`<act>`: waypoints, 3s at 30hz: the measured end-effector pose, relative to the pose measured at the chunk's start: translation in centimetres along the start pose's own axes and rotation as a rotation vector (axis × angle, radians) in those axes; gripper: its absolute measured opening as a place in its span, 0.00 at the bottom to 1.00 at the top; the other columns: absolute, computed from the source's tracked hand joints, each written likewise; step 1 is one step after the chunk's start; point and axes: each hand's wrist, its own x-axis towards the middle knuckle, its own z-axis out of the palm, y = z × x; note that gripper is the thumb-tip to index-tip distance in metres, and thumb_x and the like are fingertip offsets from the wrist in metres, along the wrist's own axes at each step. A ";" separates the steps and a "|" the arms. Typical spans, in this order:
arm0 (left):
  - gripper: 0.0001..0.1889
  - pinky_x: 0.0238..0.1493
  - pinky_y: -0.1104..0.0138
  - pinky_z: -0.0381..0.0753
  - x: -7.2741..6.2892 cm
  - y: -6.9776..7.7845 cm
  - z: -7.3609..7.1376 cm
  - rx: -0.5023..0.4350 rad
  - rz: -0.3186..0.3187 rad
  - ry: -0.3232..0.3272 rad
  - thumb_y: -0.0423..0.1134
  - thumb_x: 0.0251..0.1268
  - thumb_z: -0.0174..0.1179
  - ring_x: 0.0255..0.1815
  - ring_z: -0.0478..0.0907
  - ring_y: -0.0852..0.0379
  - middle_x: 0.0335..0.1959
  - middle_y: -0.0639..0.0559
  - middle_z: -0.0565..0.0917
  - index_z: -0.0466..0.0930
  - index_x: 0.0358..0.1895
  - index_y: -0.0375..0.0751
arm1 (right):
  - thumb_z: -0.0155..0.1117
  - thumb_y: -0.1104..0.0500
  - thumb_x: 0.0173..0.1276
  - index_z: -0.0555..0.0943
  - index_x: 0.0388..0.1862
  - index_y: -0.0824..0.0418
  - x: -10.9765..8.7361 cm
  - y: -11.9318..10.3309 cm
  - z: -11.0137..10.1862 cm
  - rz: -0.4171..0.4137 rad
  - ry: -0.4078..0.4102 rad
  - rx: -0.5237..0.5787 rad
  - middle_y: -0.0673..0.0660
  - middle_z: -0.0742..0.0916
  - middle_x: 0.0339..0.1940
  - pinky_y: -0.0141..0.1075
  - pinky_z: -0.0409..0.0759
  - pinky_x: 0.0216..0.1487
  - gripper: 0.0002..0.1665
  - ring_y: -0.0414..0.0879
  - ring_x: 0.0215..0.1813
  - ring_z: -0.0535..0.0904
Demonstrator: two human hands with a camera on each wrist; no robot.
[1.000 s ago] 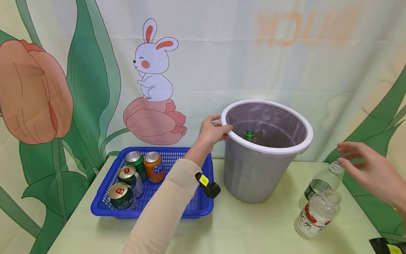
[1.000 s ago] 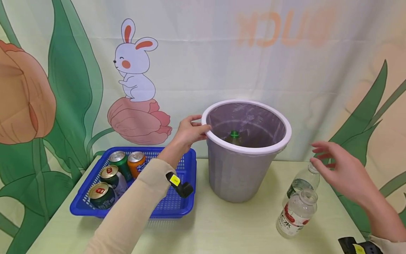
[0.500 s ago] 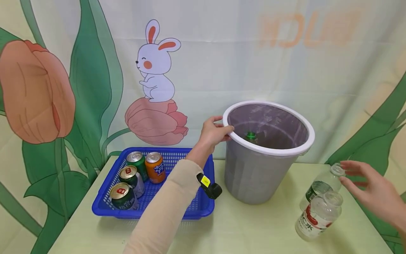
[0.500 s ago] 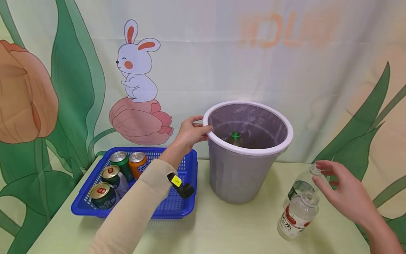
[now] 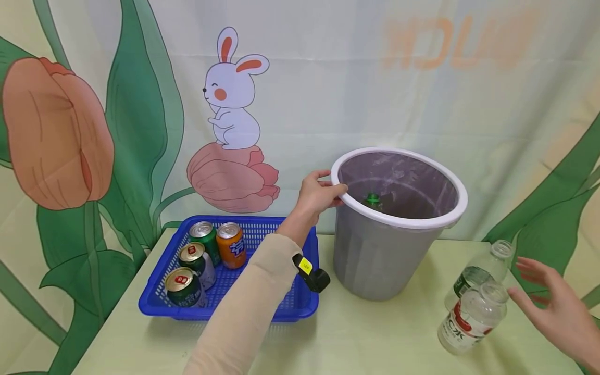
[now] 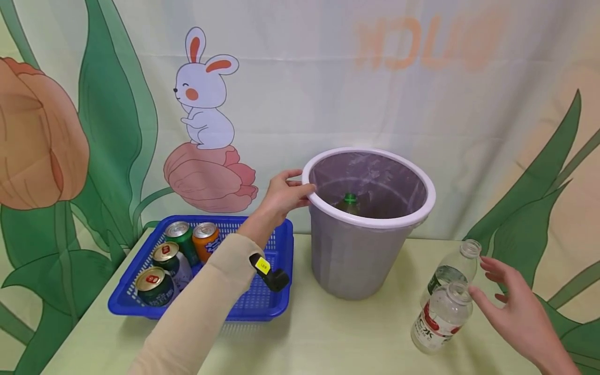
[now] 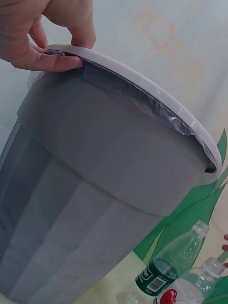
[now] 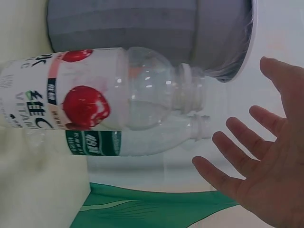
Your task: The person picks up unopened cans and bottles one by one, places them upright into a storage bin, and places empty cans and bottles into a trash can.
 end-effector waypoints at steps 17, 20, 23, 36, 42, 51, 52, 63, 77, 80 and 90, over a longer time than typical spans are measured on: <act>0.31 0.35 0.68 0.83 0.2 0.0 0.0 0.007 -0.003 -0.002 0.32 0.55 0.64 0.28 0.81 0.55 0.47 0.42 0.75 0.64 0.64 0.43 | 0.51 0.58 0.70 0.37 0.73 0.63 -3.5 1.2 4.1 0.235 -0.031 0.182 0.78 0.59 0.65 0.66 0.69 0.43 0.44 0.77 0.59 0.57; 0.31 0.37 0.66 0.83 0.2 0.0 0.0 0.010 -0.005 -0.001 0.33 0.55 0.64 0.29 0.81 0.54 0.47 0.43 0.75 0.64 0.64 0.43 | 0.51 0.57 0.70 0.36 0.73 0.64 -3.9 1.5 4.8 0.289 -0.027 0.203 0.78 0.58 0.66 0.62 0.72 0.44 0.45 0.77 0.60 0.57; 0.31 0.40 0.64 0.83 0.2 0.0 0.0 0.011 -0.008 0.001 0.33 0.55 0.64 0.30 0.81 0.54 0.47 0.43 0.75 0.64 0.63 0.43 | 0.53 0.57 0.69 0.36 0.73 0.65 -4.2 1.8 5.5 0.321 -0.021 0.215 0.78 0.58 0.65 0.55 0.77 0.40 0.47 0.77 0.60 0.58; 0.31 0.34 0.68 0.83 0.1 0.0 0.0 0.021 0.003 0.013 0.33 0.54 0.64 0.30 0.81 0.54 0.47 0.43 0.75 0.64 0.63 0.43 | 0.55 0.54 0.67 0.30 0.71 0.67 -4.7 2.4 7.5 0.421 -0.096 0.305 0.81 0.53 0.65 0.60 0.76 0.44 0.52 0.78 0.61 0.56; 0.31 0.34 0.68 0.83 0.1 -0.1 0.0 0.013 0.002 0.004 0.33 0.55 0.64 0.30 0.81 0.54 0.47 0.43 0.75 0.64 0.63 0.43 | 0.56 0.53 0.67 0.25 0.71 0.63 -4.7 2.5 8.3 0.472 -0.125 0.346 0.81 0.48 0.66 0.64 0.72 0.49 0.56 0.79 0.62 0.54; 0.31 0.34 0.68 0.83 0.1 -0.1 0.1 0.007 0.004 0.000 0.32 0.54 0.64 0.29 0.81 0.55 0.47 0.43 0.75 0.64 0.63 0.43 | 0.59 0.54 0.65 0.25 0.71 0.64 -4.8 2.9 9.5 0.481 -0.125 0.365 0.81 0.49 0.65 0.59 0.75 0.48 0.58 0.79 0.60 0.54; 0.31 0.34 0.68 0.83 0.1 -0.1 0.1 0.005 0.003 0.000 0.32 0.54 0.64 0.29 0.81 0.55 0.47 0.43 0.75 0.64 0.63 0.43 | 0.59 0.54 0.65 0.25 0.71 0.65 -4.9 3.0 9.7 0.479 -0.124 0.367 0.81 0.49 0.65 0.59 0.75 0.48 0.58 0.78 0.60 0.55; 0.31 0.34 0.68 0.83 0.2 0.0 0.0 0.010 -0.004 0.003 0.33 0.55 0.64 0.31 0.82 0.54 0.47 0.43 0.75 0.64 0.63 0.43 | 0.60 0.50 0.64 0.30 0.71 0.66 -4.8 3.3 10.8 0.467 -0.120 0.328 0.76 0.54 0.64 0.36 0.81 0.38 0.57 0.70 0.57 0.60; 0.31 0.34 0.68 0.83 0.1 0.0 0.0 0.015 -0.005 0.003 0.33 0.55 0.64 0.31 0.82 0.53 0.47 0.43 0.75 0.64 0.63 0.44 | 0.64 0.48 0.61 0.36 0.69 0.71 -4.6 3.2 11.6 0.498 -0.124 0.249 0.75 0.63 0.59 0.31 0.70 0.36 0.57 0.65 0.54 0.65; 0.31 0.35 0.68 0.83 0.0 0.0 0.0 0.016 -0.005 0.001 0.33 0.55 0.64 0.31 0.82 0.53 0.47 0.43 0.75 0.63 0.64 0.44 | 0.64 0.47 0.60 0.36 0.69 0.71 -4.5 3.2 11.6 0.526 -0.143 0.230 0.74 0.64 0.58 0.33 0.70 0.37 0.58 0.64 0.54 0.66; 0.31 0.40 0.65 0.83 0.1 0.0 0.1 0.025 -0.009 0.008 0.34 0.55 0.64 0.31 0.82 0.54 0.47 0.43 0.75 0.64 0.63 0.44 | 0.65 0.44 0.58 0.40 0.68 0.71 -4.5 3.5 11.5 0.539 -0.148 0.196 0.73 0.68 0.56 0.35 0.71 0.37 0.58 0.62 0.52 0.68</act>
